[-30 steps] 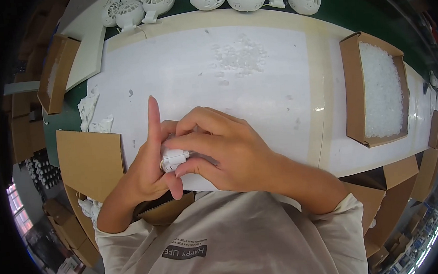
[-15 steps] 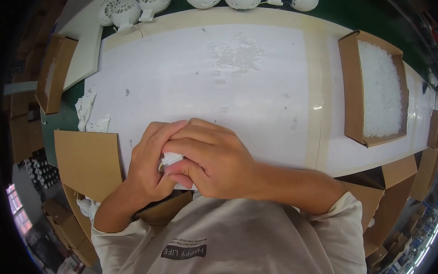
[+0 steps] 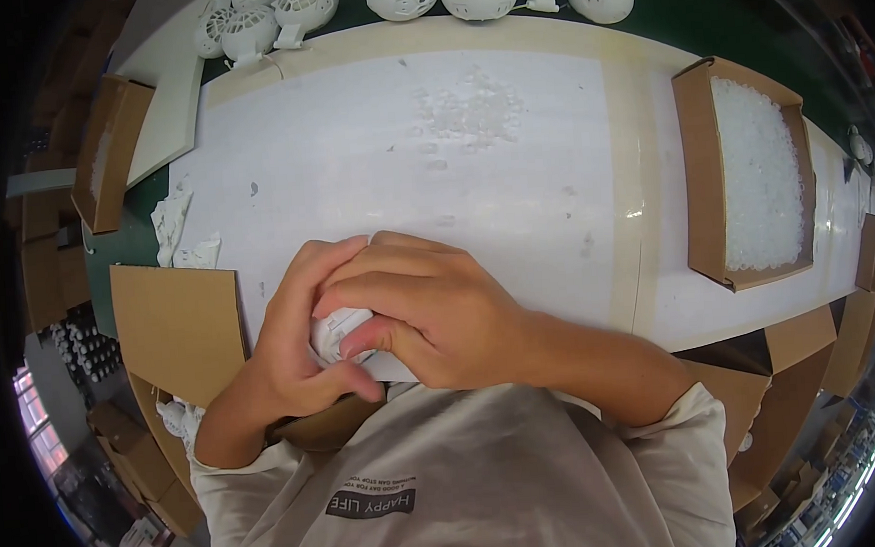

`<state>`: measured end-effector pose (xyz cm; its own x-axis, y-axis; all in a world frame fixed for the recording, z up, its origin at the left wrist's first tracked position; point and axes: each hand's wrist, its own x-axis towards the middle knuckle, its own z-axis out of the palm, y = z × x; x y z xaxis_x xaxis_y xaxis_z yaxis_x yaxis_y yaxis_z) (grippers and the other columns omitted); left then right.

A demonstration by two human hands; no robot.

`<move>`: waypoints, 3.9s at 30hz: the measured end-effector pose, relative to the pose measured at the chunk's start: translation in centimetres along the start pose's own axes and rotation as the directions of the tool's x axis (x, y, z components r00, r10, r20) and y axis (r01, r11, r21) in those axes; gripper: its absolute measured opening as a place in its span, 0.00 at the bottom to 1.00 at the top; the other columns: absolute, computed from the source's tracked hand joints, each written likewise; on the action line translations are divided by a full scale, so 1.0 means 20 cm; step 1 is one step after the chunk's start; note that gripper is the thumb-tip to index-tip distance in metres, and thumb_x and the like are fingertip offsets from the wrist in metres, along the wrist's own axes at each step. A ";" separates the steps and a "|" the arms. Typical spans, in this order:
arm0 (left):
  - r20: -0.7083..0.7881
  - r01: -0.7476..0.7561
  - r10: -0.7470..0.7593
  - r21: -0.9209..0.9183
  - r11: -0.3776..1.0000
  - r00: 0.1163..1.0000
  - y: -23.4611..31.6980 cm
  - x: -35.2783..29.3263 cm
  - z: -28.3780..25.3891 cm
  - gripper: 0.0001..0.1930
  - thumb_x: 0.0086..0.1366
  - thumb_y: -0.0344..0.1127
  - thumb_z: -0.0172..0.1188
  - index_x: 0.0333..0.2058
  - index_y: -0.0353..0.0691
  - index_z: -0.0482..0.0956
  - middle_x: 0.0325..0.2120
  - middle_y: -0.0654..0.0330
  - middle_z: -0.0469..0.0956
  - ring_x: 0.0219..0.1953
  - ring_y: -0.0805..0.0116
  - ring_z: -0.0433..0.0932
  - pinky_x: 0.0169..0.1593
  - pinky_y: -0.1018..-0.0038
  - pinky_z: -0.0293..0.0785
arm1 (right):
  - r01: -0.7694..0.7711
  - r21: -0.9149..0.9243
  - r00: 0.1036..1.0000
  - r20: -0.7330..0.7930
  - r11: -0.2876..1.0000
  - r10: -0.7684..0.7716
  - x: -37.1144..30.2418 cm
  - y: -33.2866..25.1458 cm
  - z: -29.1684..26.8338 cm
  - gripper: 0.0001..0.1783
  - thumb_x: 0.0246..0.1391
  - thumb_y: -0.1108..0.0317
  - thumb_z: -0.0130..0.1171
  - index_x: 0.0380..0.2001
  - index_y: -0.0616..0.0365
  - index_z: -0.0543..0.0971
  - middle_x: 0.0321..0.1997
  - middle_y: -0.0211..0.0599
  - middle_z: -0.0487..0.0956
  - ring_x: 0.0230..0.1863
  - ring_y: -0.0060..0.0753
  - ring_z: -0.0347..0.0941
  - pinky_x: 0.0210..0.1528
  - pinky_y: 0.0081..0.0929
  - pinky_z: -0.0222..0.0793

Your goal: Assembling small white electronic components on a factory assembly line.

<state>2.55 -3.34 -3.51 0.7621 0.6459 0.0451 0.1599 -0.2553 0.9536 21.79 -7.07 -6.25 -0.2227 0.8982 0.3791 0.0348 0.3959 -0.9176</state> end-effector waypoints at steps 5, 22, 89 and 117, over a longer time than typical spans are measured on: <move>0.210 0.351 -0.296 -0.728 0.589 0.932 -0.03 -0.03 -0.08 0.40 0.59 0.32 0.67 0.68 0.39 0.58 0.55 0.56 0.69 0.60 0.62 0.68 0.60 0.69 0.64 | 0.039 0.009 0.992 0.116 0.999 -0.039 0.04 -0.03 -0.07 0.15 0.42 0.73 0.68 0.38 0.59 0.84 0.42 0.39 0.83 0.38 0.36 0.75 0.43 0.30 0.67; 0.234 0.283 -0.162 -0.732 0.620 0.959 -0.07 -0.07 -0.01 0.65 0.50 0.52 0.78 0.73 0.37 0.37 0.63 0.55 0.63 0.66 0.67 0.60 0.67 0.71 0.54 | 0.034 0.083 0.976 0.211 0.996 -0.051 0.06 0.00 -0.06 0.14 0.41 0.78 0.65 0.36 0.59 0.86 0.44 0.38 0.85 0.37 0.37 0.72 0.46 0.31 0.68; -0.385 -0.134 0.024 -0.262 0.956 0.923 -0.20 -0.03 -0.01 0.17 0.58 0.19 0.66 0.44 0.37 0.71 0.45 0.54 0.80 0.56 0.56 0.73 0.64 0.58 0.63 | -0.293 -0.647 0.955 -0.158 0.704 0.251 0.07 0.03 -0.27 0.07 0.47 0.77 0.68 0.32 0.60 0.82 0.30 0.35 0.79 0.28 0.35 0.72 0.30 0.28 0.67; -0.362 -0.197 0.106 -0.224 0.955 0.926 -0.19 -0.02 -0.02 0.16 0.59 0.21 0.66 0.44 0.38 0.71 0.44 0.52 0.79 0.54 0.51 0.74 0.61 0.54 0.67 | -0.496 0.505 0.813 -0.015 0.706 0.582 0.05 0.02 -0.15 0.10 0.51 0.80 0.68 0.37 0.67 0.80 0.38 0.48 0.84 0.38 0.27 0.81 0.39 0.20 0.77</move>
<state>1.34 -2.34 -6.97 0.4956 0.8316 0.2507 -0.1377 -0.2097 0.9680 24.47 -5.35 -5.85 -0.1464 0.9637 -0.2235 -0.3575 -0.2622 -0.8963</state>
